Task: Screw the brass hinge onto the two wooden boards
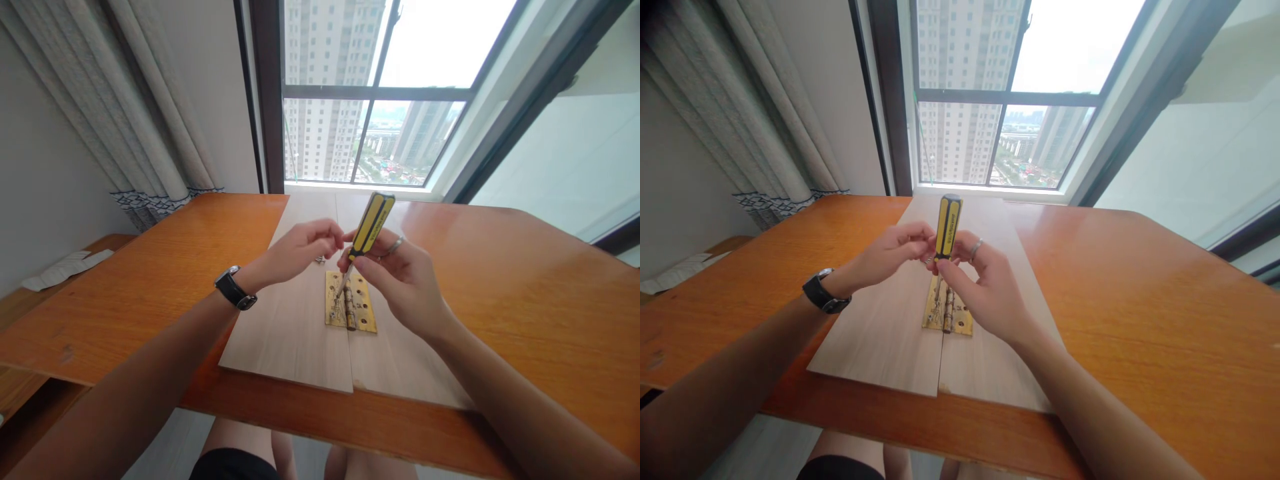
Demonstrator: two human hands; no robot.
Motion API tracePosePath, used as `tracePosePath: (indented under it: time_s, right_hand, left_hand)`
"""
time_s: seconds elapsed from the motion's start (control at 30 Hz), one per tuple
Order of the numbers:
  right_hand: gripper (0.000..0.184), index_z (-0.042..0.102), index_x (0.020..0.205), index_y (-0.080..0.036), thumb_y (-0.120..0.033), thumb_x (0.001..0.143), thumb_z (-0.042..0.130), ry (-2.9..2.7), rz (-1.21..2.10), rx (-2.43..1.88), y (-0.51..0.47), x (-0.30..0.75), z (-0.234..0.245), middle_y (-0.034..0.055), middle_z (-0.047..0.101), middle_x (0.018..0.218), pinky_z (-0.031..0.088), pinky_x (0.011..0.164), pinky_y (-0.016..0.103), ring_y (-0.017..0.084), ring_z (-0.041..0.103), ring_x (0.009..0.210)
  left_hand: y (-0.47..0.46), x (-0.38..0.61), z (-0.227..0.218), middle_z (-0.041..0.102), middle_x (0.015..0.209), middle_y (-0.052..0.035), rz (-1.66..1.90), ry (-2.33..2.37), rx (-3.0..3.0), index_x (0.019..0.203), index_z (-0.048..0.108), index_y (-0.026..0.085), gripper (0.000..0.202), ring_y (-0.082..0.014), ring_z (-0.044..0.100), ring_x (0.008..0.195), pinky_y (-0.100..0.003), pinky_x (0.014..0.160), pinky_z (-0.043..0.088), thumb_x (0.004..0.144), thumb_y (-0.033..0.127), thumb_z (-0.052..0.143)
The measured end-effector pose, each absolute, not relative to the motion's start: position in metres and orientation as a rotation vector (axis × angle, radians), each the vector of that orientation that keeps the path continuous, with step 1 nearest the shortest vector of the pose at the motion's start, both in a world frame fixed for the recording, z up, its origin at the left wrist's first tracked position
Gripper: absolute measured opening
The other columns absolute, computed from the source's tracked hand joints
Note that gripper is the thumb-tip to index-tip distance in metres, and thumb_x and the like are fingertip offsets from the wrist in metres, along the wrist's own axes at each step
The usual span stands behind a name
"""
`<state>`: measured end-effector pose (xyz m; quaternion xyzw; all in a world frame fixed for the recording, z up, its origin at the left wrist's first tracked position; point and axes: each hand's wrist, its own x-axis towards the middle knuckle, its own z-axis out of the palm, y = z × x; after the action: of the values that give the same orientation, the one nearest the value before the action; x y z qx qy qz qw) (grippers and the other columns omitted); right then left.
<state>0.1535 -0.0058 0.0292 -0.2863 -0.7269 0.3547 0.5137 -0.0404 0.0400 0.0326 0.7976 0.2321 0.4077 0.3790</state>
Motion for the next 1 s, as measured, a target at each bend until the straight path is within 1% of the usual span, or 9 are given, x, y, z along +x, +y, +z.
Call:
tracePosePath:
  time_s: [0.1,0.17,0.27,0.33,0.53,0.63,0.7,0.83,1.0]
  right_hand:
    - [0.019,0.067,0.109,-0.021,-0.021,0.091,0.061,-1.719,0.878,-0.711,-0.003,0.156,0.027,0.0032,0.072,0.087,0.055,0.079,0.040,0.021,0.070,0.084]
    - [0.021,0.066,0.111,-0.020,-0.022,0.090,0.062,-1.704,0.895,-0.729,-0.002,0.156,0.026,0.0035,0.072,0.086,0.056,0.075,0.040,0.021,0.070,0.081]
    - [0.021,0.067,0.109,-0.020,-0.023,0.089,0.063,-1.692,0.891,-0.747,-0.003,0.156,0.027,0.0045,0.072,0.087,0.056,0.071,0.039,0.022,0.070,0.082]
    - [0.021,0.068,0.108,-0.020,-0.024,0.088,0.064,-1.691,0.862,-0.756,-0.003,0.155,0.027,0.0052,0.072,0.090,0.057,0.072,0.039,0.022,0.070,0.085]
    - [0.011,0.070,0.095,-0.021,-0.022,0.084,0.072,-1.726,0.709,-0.758,-0.002,0.154,0.026,0.0025,0.073,0.088,0.055,0.081,0.040,0.020,0.068,0.082]
    - [0.016,0.069,0.103,-0.021,-0.023,0.087,0.067,-1.718,0.761,-0.751,-0.002,0.155,0.026,0.0045,0.073,0.093,0.056,0.079,0.041,0.021,0.069,0.085]
    - [0.019,0.068,0.107,-0.021,-0.022,0.088,0.064,-1.708,0.819,-0.746,-0.003,0.156,0.026,0.0050,0.072,0.092,0.057,0.075,0.041,0.021,0.069,0.084]
    - [0.022,0.066,0.109,-0.021,-0.018,0.088,0.060,-1.702,0.883,-0.710,-0.004,0.157,0.027,0.0031,0.070,0.085,0.057,0.074,0.040,0.021,0.069,0.082]
    - [0.031,0.063,0.117,-0.021,-0.012,0.089,0.055,-1.701,0.937,-0.638,-0.005,0.158,0.027,0.0009,0.072,0.086,0.058,0.076,0.039,0.018,0.069,0.079]
  left_hand:
    - [0.041,-0.045,0.027,0.065,0.083,0.0006,0.608,0.592,2.357,0.086,0.064,0.017,0.011,-0.0139,0.059,0.079,-0.028,0.076,0.047,0.083,0.009,0.056]
    - [0.040,-0.045,0.023,0.067,0.090,-0.0013,0.506,0.557,2.457,0.085,0.065,0.017,0.015,-0.0162,0.062,0.086,-0.030,0.084,0.049,0.079,0.005,0.058]
    - [0.038,-0.043,0.020,0.069,0.101,-0.0040,0.441,0.524,2.511,0.085,0.066,0.017,0.018,-0.0197,0.063,0.099,-0.035,0.098,0.048,0.077,0.002,0.059]
    - [0.037,-0.042,0.020,0.070,0.101,-0.0042,0.419,0.518,2.521,0.085,0.066,0.018,0.017,-0.0205,0.063,0.102,-0.036,0.101,0.048,0.078,0.003,0.061]
    - [0.038,-0.042,0.018,0.071,0.095,-0.0037,0.374,0.571,2.542,0.085,0.068,0.017,0.005,-0.0199,0.064,0.095,-0.034,0.094,0.050,0.084,0.013,0.067]
    - [0.039,-0.041,0.018,0.071,0.094,-0.0038,0.402,0.548,2.538,0.083,0.069,0.017,0.005,-0.0201,0.064,0.097,-0.034,0.095,0.049,0.085,0.013,0.068]
    - [0.038,-0.041,0.019,0.070,0.091,-0.0029,0.414,0.529,2.534,0.083,0.069,0.018,0.007,-0.0193,0.063,0.096,-0.033,0.094,0.049,0.086,0.012,0.068]
    - [0.037,-0.041,0.021,0.066,0.085,-0.0005,0.433,0.531,2.533,0.085,0.069,0.018,0.010,-0.0160,0.062,0.087,-0.029,0.088,0.049,0.085,0.009,0.068]
    - [0.037,-0.040,0.020,0.065,0.082,0.0003,0.447,0.555,2.563,0.081,0.066,0.018,0.011,-0.0155,0.061,0.085,-0.027,0.084,0.049,0.083,0.009,0.071]
